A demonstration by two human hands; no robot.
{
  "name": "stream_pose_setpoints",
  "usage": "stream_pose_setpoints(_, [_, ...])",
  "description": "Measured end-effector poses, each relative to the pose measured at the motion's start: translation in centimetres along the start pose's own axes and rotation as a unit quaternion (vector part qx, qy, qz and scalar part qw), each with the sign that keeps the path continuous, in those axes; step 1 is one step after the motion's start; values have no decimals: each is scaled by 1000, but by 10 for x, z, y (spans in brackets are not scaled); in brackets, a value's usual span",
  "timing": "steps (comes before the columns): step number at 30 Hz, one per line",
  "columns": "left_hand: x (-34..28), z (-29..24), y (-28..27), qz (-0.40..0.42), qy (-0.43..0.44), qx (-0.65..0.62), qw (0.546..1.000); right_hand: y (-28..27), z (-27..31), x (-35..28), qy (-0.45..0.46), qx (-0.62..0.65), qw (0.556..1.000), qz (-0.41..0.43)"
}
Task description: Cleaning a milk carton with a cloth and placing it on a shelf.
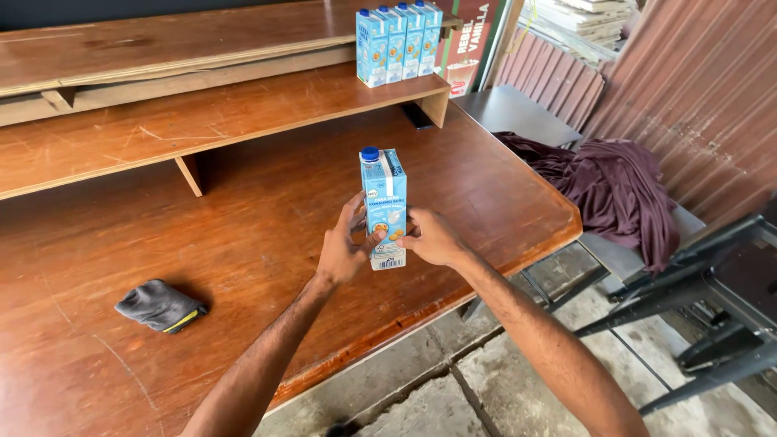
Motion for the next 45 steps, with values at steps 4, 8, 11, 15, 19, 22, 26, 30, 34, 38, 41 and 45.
stream_pose_setpoints(4, [19,4,-8,-34,17,-6,999,-6,-15,27,-18,24,1000,-11])
stream_pose_setpoints(8, [54,23,-18,-58,28,-3,998,-19,-36,65,-31,97,994,-27])
stream_pose_setpoints(11, [80,28,-22,-61,34,5,998,-30,-50,95,-38,106,993,-44])
stream_pose_setpoints(15, [124,44,-28,-63,48,5,997,-49,-58,132,-44,122,990,-51])
stream_pose_setpoints(19, [173,61,-38,-67,59,14,996,-76,-70,180,-51,143,987,-53])
stream_pose_setpoints(22, [210,81,-43,-71,66,38,995,-93,-71,206,-23,131,990,-55])
stream_pose_setpoints(26, [250,94,-49,-85,76,75,991,-116,-75,242,-18,89,993,-76])
stream_pose_setpoints(30, [274,100,-52,-92,63,78,991,-129,-66,268,-16,49,996,-75])
stream_pose_setpoints(34, [312,118,-57,-84,15,89,992,-141,-75,299,-33,54,996,-67])
stream_pose_setpoints(38, [345,133,-54,-56,-56,148,986,-152,-74,326,-52,71,995,-57])
stream_pose_setpoints(41, [368,148,-51,-56,-82,159,982,-157,-83,355,-66,60,995,-44])
stream_pose_setpoints(45, [412,180,-50,-67,-107,186,974,-175,-79,388,-82,27,996,-22])
Point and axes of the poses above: each hand's wrist, its own x-axis towards the middle knuckle, its own y-axis out of the palm, z = x × y, the point moved 10 cm from there along x, towards the middle knuckle, and after that the axes turned 9 degrees about z, right-handed, at the moved point
